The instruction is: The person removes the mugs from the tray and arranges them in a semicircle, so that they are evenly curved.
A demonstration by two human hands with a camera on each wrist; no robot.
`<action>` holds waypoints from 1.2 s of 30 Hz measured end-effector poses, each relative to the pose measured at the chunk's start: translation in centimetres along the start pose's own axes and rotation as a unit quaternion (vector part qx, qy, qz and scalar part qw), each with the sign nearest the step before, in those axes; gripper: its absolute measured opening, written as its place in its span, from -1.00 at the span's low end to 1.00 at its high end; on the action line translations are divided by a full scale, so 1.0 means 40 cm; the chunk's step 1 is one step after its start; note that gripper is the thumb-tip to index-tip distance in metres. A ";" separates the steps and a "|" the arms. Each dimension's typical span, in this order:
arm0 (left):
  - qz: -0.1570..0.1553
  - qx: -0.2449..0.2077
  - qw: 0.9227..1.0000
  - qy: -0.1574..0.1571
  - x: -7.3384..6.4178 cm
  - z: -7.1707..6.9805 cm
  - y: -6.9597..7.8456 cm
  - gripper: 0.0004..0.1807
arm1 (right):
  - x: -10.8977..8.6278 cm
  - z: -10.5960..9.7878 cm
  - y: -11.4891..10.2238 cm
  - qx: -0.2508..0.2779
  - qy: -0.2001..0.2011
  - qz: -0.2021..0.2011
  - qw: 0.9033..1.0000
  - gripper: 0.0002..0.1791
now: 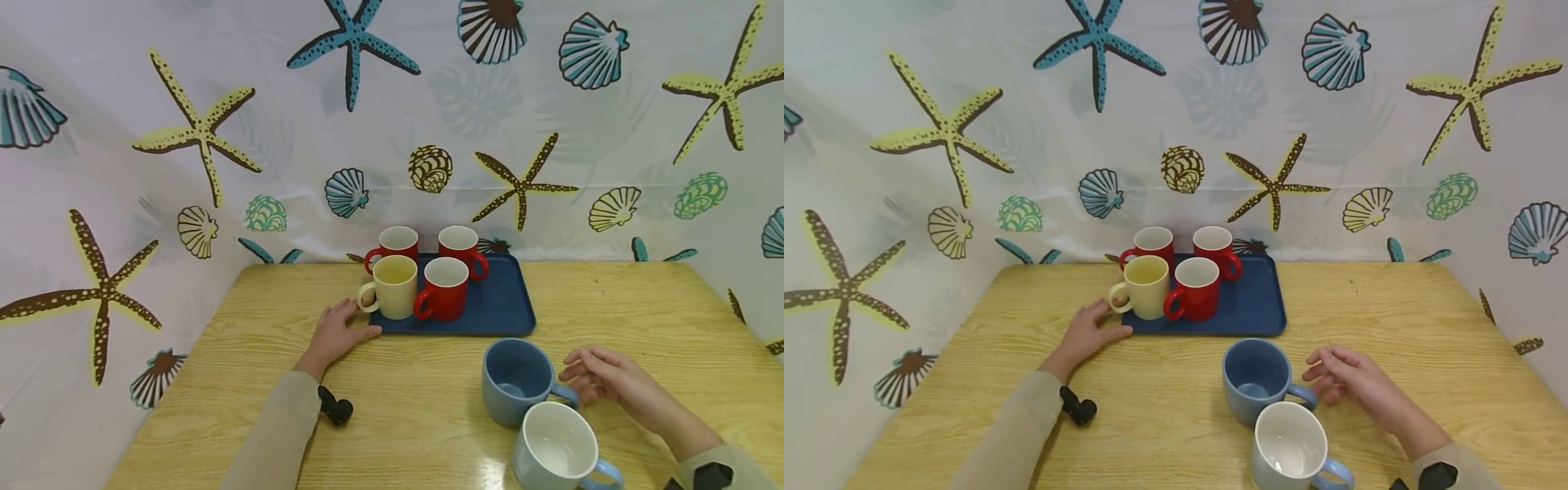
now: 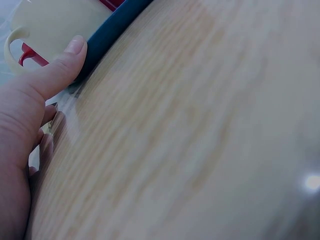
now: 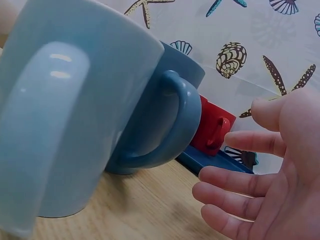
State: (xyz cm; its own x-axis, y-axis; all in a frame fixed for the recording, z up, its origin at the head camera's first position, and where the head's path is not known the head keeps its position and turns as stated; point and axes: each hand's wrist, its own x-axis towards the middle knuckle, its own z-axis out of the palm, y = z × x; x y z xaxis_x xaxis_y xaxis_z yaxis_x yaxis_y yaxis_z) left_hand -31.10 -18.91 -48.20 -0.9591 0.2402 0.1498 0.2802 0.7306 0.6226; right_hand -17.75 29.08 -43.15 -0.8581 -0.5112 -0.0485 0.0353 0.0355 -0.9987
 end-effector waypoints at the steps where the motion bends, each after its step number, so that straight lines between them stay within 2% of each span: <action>1: 0.001 0.001 1.000 -0.001 0.000 0.000 0.000 -0.13 | 0.004 -0.002 -0.002 -0.002 0.000 0.000 1.000 -0.65; 12: -0.001 0.002 1.000 0.001 -0.001 -0.004 0.000 -0.12 | 0.056 -0.011 -0.019 -0.025 0.013 -0.003 1.000 -0.68; 24: -0.002 0.004 1.000 0.000 -0.007 -0.006 0.005 -0.14 | 0.109 -0.026 -0.025 -0.056 0.032 0.026 0.998 -0.63; 36: -0.001 0.005 1.000 -0.003 -0.007 -0.006 0.005 -0.18 | 0.148 -0.039 -0.027 -0.060 0.052 0.057 0.995 -0.54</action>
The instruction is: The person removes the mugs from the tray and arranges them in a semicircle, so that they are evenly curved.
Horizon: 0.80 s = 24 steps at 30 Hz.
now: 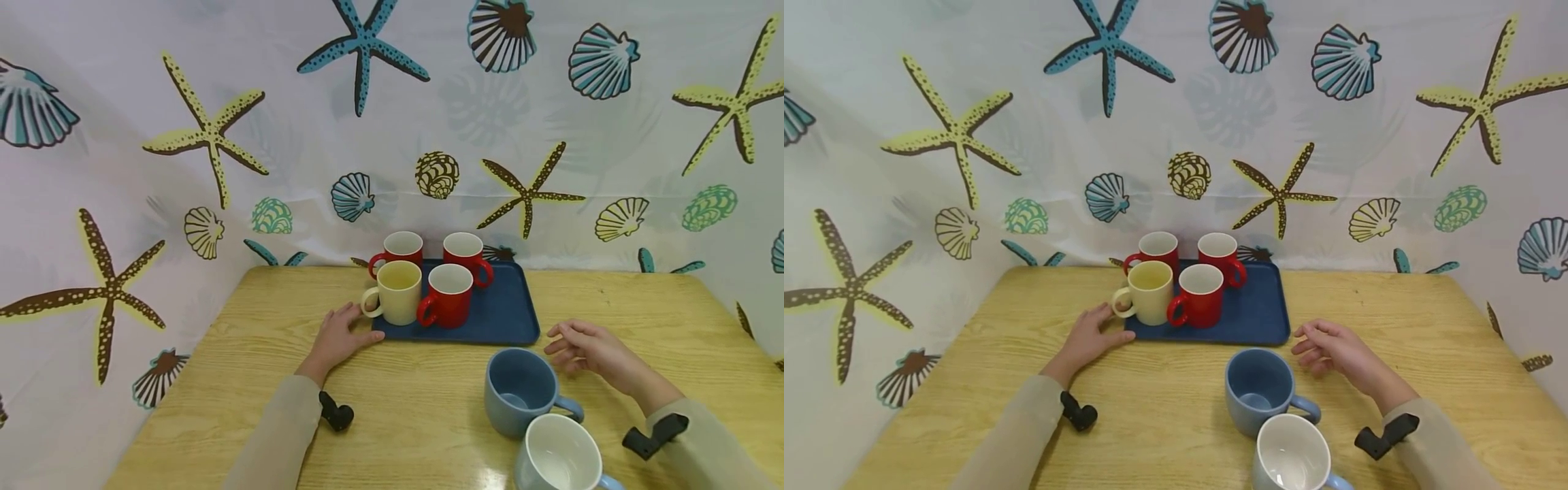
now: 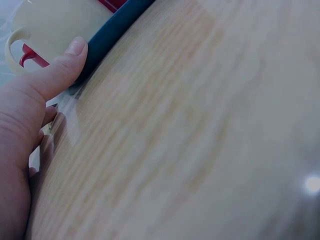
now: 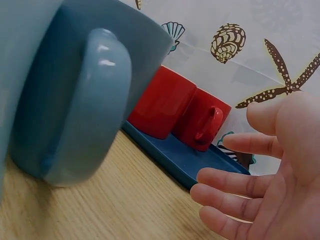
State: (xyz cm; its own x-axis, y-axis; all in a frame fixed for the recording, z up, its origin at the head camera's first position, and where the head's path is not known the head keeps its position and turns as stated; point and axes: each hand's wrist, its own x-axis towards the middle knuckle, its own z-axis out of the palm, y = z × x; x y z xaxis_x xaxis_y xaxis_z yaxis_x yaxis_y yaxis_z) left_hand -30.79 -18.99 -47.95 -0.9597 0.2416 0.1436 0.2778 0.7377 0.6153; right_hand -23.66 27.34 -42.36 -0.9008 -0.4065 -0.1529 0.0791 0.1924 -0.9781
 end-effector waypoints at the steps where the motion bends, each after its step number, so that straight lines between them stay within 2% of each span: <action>1: 0.000 0.001 1.000 0.000 0.001 -0.001 0.000 -0.18 | 0.005 -0.001 -0.001 -0.002 0.000 0.000 1.000 -0.52; 7: -0.001 -0.005 1.000 0.001 0.001 -0.001 0.001 -0.18 | 0.036 -0.004 0.003 -0.008 0.007 0.003 1.000 -0.48; 18: 0.003 -0.005 1.000 0.006 0.005 0.006 -0.008 -0.20 | 0.082 -0.012 -0.008 0.007 0.016 0.017 1.000 -0.53; 24: 0.003 -0.001 1.000 0.006 0.007 0.007 -0.011 -0.20 | 0.105 -0.010 -0.016 0.001 0.021 0.021 1.000 -0.46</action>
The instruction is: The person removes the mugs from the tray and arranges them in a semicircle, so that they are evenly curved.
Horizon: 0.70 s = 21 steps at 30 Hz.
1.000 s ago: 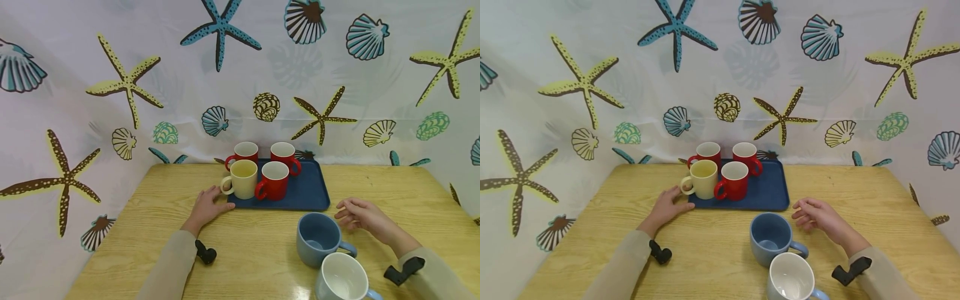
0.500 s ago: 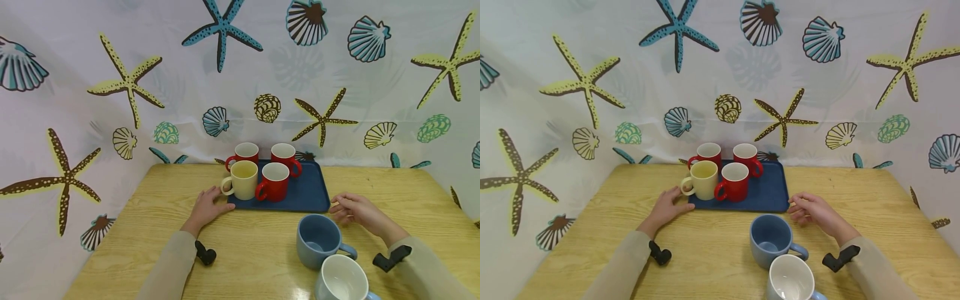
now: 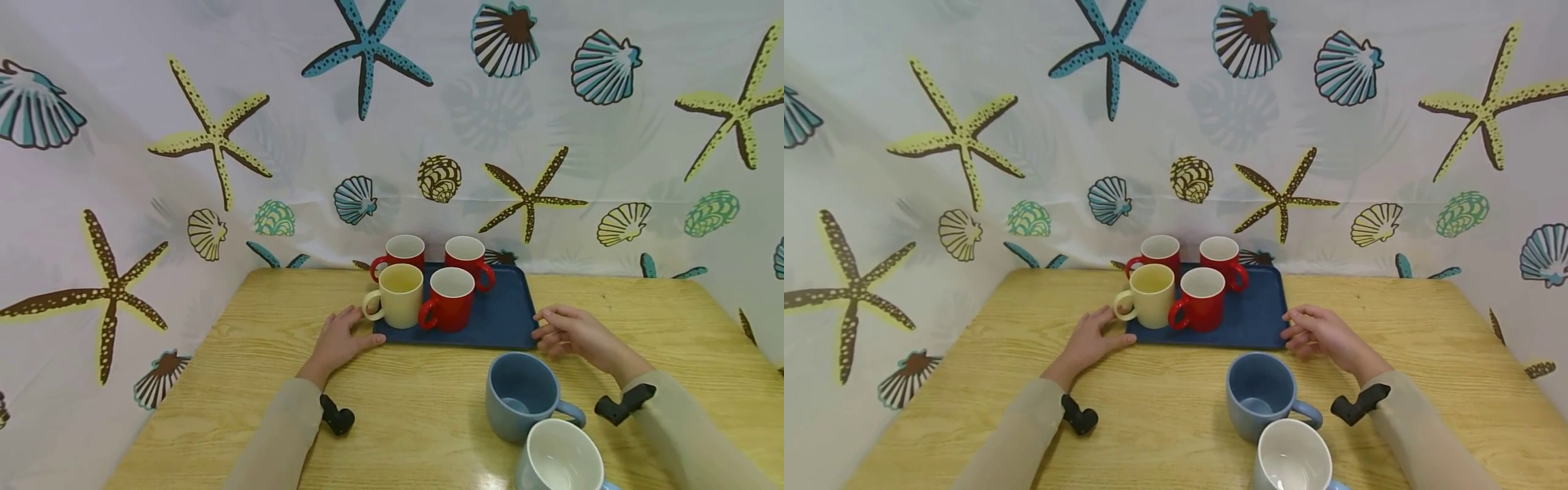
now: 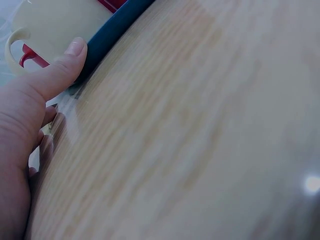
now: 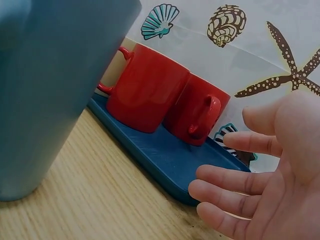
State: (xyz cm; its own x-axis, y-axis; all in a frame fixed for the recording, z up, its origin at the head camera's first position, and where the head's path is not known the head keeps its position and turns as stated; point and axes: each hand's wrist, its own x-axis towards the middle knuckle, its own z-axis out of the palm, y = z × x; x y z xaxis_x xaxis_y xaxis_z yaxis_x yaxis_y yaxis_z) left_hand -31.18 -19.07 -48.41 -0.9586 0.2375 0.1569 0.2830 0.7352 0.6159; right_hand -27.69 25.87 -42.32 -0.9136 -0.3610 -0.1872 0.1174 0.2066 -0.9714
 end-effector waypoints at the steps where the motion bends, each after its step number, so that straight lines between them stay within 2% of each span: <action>1: -0.002 0.001 1.000 -0.001 0.000 0.000 0.000 -0.20 | 0.005 0.000 -0.001 0.000 0.001 0.001 1.000 -0.45; 14: -0.003 0.001 1.000 -0.001 0.000 0.002 -0.007 -0.14 | 0.067 0.005 -0.033 -0.014 0.006 0.004 1.000 -0.46; 21: -0.006 0.003 1.000 -0.003 0.000 0.000 -0.007 -0.13 | 0.097 0.012 -0.050 -0.027 -0.001 0.002 1.000 -0.40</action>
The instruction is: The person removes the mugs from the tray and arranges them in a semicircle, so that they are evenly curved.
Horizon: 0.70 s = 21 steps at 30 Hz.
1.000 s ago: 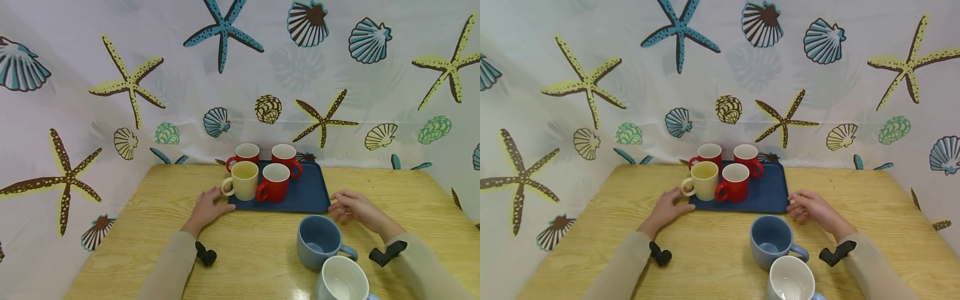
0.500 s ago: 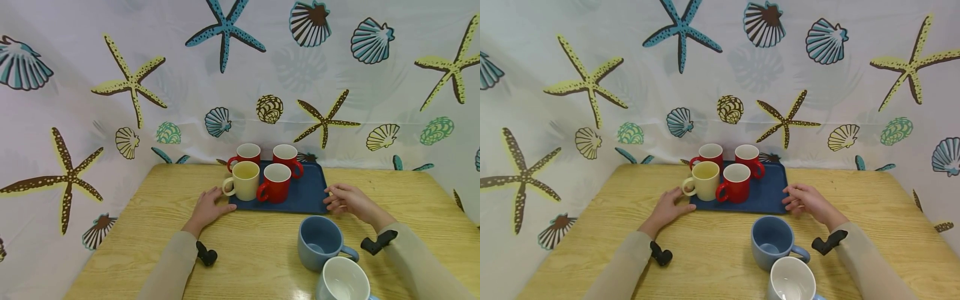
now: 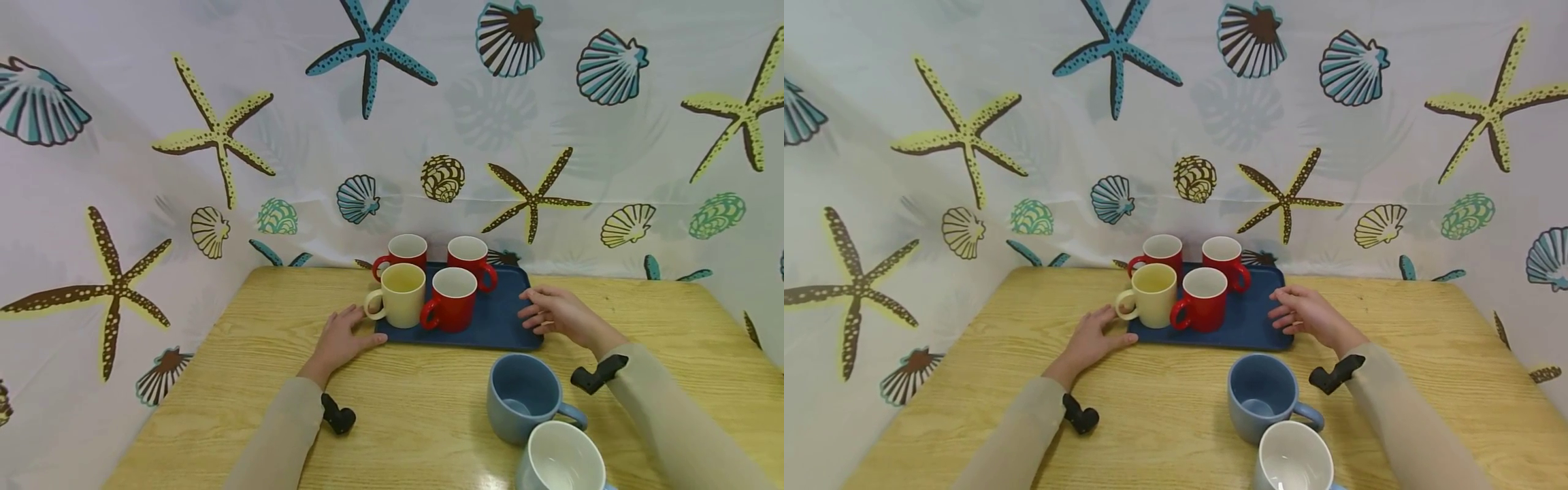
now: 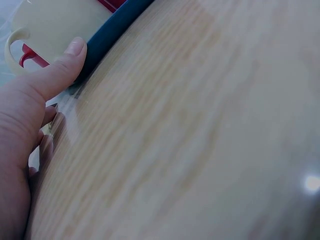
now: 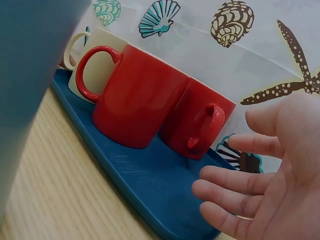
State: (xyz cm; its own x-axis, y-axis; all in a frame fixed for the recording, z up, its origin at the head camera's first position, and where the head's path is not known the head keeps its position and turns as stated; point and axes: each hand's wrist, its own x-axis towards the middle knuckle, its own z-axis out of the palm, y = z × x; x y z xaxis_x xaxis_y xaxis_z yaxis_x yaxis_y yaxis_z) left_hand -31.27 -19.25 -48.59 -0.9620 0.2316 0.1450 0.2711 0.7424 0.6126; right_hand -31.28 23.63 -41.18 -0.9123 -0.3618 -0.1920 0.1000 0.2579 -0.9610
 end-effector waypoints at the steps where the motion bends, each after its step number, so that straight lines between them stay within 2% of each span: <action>1: 0.000 0.000 1.000 0.000 -0.001 -0.001 0.000 -0.13 | 0.005 0.001 -0.002 -0.002 -0.001 0.000 1.000 -0.39; 21: 0.002 -0.011 1.000 0.004 -0.007 -0.005 0.001 -0.16 | 0.102 0.032 -0.032 0.020 0.011 0.027 0.999 -0.36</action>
State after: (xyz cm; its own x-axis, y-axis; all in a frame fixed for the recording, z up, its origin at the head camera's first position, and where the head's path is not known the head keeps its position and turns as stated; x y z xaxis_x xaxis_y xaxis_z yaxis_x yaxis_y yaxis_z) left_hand -31.01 -19.39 -48.45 -0.9613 0.2284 0.1539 0.2735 0.7272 0.6296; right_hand -34.62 20.69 -41.00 -0.9136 -0.3281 -0.2402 0.1648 0.2413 -0.9563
